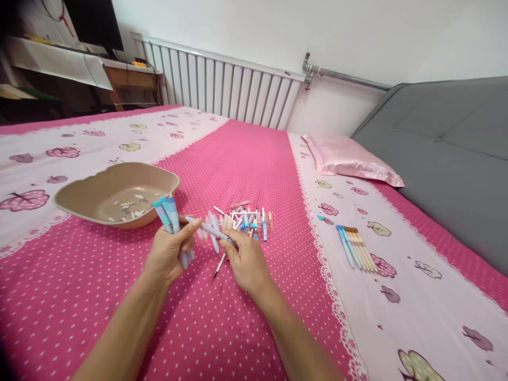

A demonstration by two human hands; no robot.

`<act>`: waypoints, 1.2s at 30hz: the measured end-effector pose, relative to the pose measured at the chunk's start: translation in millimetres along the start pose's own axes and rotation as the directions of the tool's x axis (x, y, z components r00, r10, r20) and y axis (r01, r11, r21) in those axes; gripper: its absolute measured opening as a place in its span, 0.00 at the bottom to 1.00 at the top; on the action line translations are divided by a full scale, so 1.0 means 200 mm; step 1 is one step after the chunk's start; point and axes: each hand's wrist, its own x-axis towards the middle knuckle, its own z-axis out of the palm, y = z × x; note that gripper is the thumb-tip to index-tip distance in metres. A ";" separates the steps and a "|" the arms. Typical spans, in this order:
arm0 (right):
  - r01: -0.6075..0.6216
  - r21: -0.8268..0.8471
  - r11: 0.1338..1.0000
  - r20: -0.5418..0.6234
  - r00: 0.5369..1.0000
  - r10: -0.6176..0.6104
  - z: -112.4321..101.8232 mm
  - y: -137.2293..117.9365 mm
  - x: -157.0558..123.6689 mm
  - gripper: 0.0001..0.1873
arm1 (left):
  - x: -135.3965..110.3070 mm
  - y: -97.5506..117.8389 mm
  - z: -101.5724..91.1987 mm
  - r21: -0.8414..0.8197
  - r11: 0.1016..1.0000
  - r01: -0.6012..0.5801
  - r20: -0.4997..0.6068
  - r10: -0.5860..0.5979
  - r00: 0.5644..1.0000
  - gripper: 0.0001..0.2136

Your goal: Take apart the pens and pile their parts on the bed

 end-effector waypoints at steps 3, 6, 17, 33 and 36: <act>0.067 -0.241 0.968 -0.142 0.984 -0.104 0.00 0.00 -0.01 0.12 | 0.00 0.00 0.00 0.042 0.999 0.003 -0.072 0.000 0.997 0.18; 0.096 -0.375 0.922 -0.226 0.955 -0.191 -0.01 0.00 -0.02 0.12 | 0.01 0.00 -0.01 0.054 0.998 0.015 -0.149 -0.006 0.989 0.19; -0.216 -0.296 0.931 -0.229 0.962 0.150 -0.17 0.09 0.02 0.09 | 0.04 0.01 -0.03 0.029 1.000 -0.012 -0.247 0.019 0.969 0.20; -0.092 -0.023 0.995 -0.037 0.995 0.091 -0.08 0.09 0.04 0.12 | -0.04 -0.06 0.03 0.260 0.936 0.238 0.203 -0.294 0.934 0.16; -0.092 0.000 0.996 0.031 0.995 0.092 -0.06 0.05 0.02 0.13 | -0.05 -0.07 0.03 0.223 0.953 0.205 0.229 -0.256 0.939 0.13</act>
